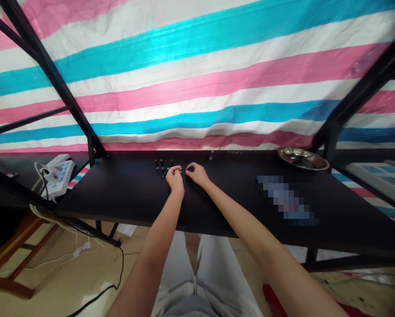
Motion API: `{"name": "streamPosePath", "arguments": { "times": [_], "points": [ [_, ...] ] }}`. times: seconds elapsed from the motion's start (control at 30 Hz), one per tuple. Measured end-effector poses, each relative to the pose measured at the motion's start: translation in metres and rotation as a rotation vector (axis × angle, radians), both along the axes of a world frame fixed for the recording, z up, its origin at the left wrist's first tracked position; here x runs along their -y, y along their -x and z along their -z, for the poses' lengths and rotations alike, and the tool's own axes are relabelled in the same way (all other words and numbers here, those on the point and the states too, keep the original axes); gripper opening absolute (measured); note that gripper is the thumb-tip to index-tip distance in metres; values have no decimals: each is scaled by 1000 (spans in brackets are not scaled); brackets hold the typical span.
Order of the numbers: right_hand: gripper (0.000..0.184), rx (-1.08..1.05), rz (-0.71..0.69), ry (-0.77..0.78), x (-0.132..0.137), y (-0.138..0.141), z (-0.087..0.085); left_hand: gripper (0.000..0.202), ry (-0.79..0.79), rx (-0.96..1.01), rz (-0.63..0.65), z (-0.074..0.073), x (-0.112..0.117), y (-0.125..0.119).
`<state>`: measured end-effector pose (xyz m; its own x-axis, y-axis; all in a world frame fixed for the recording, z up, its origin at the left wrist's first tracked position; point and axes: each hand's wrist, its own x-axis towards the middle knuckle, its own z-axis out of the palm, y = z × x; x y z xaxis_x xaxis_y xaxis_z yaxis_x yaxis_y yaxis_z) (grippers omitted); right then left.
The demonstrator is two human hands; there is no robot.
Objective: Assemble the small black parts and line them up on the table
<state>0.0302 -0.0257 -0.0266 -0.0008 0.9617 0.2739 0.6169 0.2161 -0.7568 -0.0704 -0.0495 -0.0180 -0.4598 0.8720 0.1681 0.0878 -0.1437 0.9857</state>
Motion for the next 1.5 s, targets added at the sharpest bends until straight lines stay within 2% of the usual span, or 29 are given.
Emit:
{"name": "streamPosePath", "arguments": {
  "times": [0.1, 0.3, 0.47, 0.83, 0.93, 1.07, 1.27, 1.5],
  "points": [
    [16, 71, -25, 17, -12, 11, -4, 25, -7, 133, -47, -3, 0, 2],
    [15, 285, -103, 151, -36, 26, -16, 19, -73, 354, -79, -10, 5, 2],
    [14, 347, -141, 184, -47, 31, -24, 18, -31, 406, -99, -14, 5, 5],
    [12, 333, -294, 247, -55, 31, -37, 17, -22, 442, -121, -15, 5, 6],
    [9, 264, -341, 315, -58, 31, -36, 17, -27, 457, -116, -15, 4, 7],
    [4, 184, -337, 322, -63, 29, -28, 17, -27, 461, -118, -14, 4, 7],
    [11, 99, -302, 322, -65, 25, -19, 18, -22, 458, -121, -15, 4, 6],
    [13, 65, -299, 340, -67, 25, -18, 17, -20, 425, -123, -15, 4, 6]
  ]
}}
